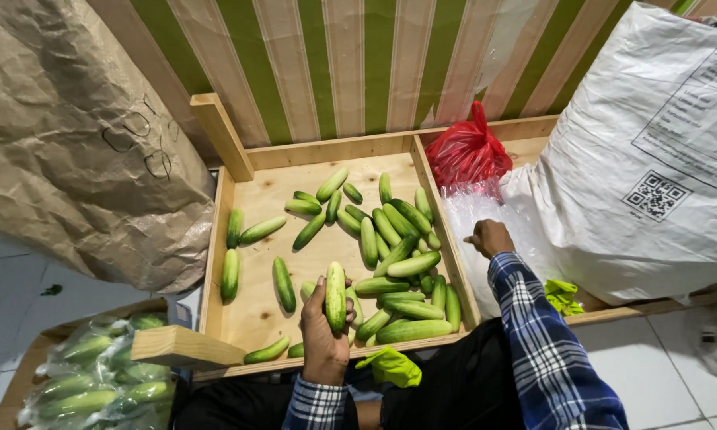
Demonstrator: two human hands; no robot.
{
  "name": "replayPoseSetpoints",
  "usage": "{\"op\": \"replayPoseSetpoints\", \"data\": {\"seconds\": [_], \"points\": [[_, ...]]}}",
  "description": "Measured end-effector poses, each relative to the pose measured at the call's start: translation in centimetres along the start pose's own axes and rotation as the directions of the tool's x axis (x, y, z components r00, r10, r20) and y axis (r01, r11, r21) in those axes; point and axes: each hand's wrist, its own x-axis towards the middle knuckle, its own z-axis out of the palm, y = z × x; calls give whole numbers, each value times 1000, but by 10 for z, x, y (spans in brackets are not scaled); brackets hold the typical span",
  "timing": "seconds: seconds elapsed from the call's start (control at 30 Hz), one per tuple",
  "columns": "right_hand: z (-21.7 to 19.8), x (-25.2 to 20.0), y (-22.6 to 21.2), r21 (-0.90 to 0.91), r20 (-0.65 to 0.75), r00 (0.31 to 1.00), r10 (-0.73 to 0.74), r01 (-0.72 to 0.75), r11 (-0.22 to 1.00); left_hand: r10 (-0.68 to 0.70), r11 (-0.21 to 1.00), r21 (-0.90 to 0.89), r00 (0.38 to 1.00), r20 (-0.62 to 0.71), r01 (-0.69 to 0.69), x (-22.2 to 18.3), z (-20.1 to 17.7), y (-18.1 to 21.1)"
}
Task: The person sits on the floor and picks up cucumbers from a wooden tray. They wipe each cucumber with a yellow cloth, then wrap it in a small plastic bag and tie the bag closed. The wrapped cucumbers are placed into a cardboard box.
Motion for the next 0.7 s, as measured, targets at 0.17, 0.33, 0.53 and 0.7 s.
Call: {"op": "replayPoseSetpoints", "data": {"seconds": [0.17, 0.33, 0.53, 0.7], "points": [[-39, -14, -2, 6, 30, 997, 75, -76, 997, -38, 999, -22, 999, 27, 38, 0, 0, -4], [-68, -31, -7, 196, -75, 992, 103, -87, 977, -50, 999, -18, 998, 42, 51, -5, 2, -5], [-96, -46, -32, 726, -129, 974, 185, -34, 687, -55, 998, -14, 997, 46, 56, -7, 5, -4], [-115, -55, -73, 799, -236, 966, 106, 131, 586, -37, 999, 25, 999, 20, 37, -4, 9, -8]]}}
